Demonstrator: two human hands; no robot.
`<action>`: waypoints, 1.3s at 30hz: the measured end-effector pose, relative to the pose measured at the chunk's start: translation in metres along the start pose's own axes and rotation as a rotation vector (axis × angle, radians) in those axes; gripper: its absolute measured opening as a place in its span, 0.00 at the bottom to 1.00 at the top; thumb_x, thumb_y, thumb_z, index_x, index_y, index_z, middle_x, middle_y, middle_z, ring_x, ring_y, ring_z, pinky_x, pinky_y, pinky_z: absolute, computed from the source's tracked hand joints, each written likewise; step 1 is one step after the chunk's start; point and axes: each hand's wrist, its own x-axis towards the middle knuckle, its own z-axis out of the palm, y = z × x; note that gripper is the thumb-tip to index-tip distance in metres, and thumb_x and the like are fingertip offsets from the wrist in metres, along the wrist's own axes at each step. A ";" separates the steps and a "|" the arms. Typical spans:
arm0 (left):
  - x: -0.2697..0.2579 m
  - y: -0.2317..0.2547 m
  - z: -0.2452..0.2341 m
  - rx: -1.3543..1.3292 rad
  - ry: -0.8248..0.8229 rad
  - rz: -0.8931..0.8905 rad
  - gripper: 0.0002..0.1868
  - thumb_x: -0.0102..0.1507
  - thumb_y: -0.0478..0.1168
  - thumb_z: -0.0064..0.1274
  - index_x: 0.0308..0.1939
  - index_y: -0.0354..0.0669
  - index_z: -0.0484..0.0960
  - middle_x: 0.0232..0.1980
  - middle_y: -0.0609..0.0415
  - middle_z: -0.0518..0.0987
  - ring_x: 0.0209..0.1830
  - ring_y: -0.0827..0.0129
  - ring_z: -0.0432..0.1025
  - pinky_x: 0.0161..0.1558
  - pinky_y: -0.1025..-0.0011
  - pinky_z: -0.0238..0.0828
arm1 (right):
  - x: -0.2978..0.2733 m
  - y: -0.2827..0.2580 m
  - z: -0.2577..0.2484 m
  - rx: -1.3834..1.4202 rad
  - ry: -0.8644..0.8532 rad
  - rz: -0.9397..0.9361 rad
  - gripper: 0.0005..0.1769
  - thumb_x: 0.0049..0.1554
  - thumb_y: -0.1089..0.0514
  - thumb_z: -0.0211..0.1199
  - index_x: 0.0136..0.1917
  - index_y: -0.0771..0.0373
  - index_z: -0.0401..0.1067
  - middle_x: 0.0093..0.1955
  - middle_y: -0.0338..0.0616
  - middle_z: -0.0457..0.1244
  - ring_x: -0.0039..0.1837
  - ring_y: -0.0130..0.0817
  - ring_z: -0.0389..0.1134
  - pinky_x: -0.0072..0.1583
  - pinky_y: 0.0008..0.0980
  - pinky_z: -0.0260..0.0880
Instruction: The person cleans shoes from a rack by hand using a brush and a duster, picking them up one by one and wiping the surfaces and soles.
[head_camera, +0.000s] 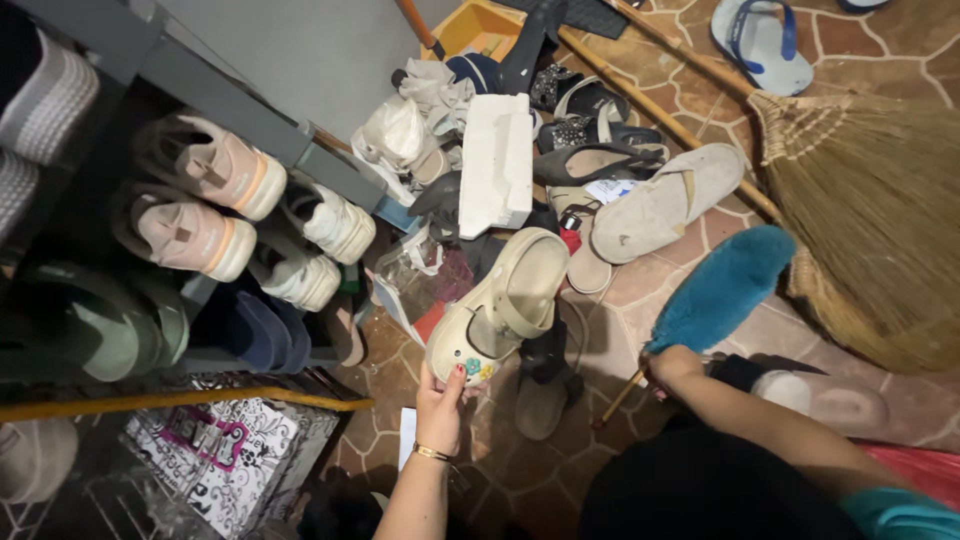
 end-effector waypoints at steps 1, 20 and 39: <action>0.002 0.003 -0.001 0.019 -0.013 0.005 0.24 0.67 0.36 0.51 0.67 0.41 0.67 0.50 0.50 0.82 0.38 0.66 0.79 0.36 0.72 0.75 | 0.001 -0.001 0.002 -0.041 0.002 -0.042 0.23 0.56 0.49 0.65 0.34 0.74 0.79 0.34 0.59 0.71 0.31 0.47 0.71 0.37 0.45 0.72; -0.001 0.058 -0.038 -0.127 -0.178 0.212 0.26 0.66 0.39 0.53 0.68 0.39 0.66 0.53 0.51 0.80 0.42 0.70 0.78 0.35 0.73 0.80 | -0.165 0.012 -0.251 -0.008 0.413 -0.354 0.27 0.69 0.41 0.59 0.56 0.69 0.78 0.37 0.61 0.67 0.36 0.46 0.63 0.39 0.48 0.62; -0.070 0.156 -0.095 -0.065 -0.421 0.259 0.31 0.66 0.40 0.58 0.72 0.43 0.67 0.59 0.56 0.79 0.53 0.74 0.75 0.47 0.76 0.77 | -0.398 -0.159 -0.235 -1.068 0.770 -1.465 0.14 0.50 0.43 0.68 0.46 0.49 0.83 0.38 0.37 0.71 0.30 0.29 0.70 0.35 0.30 0.71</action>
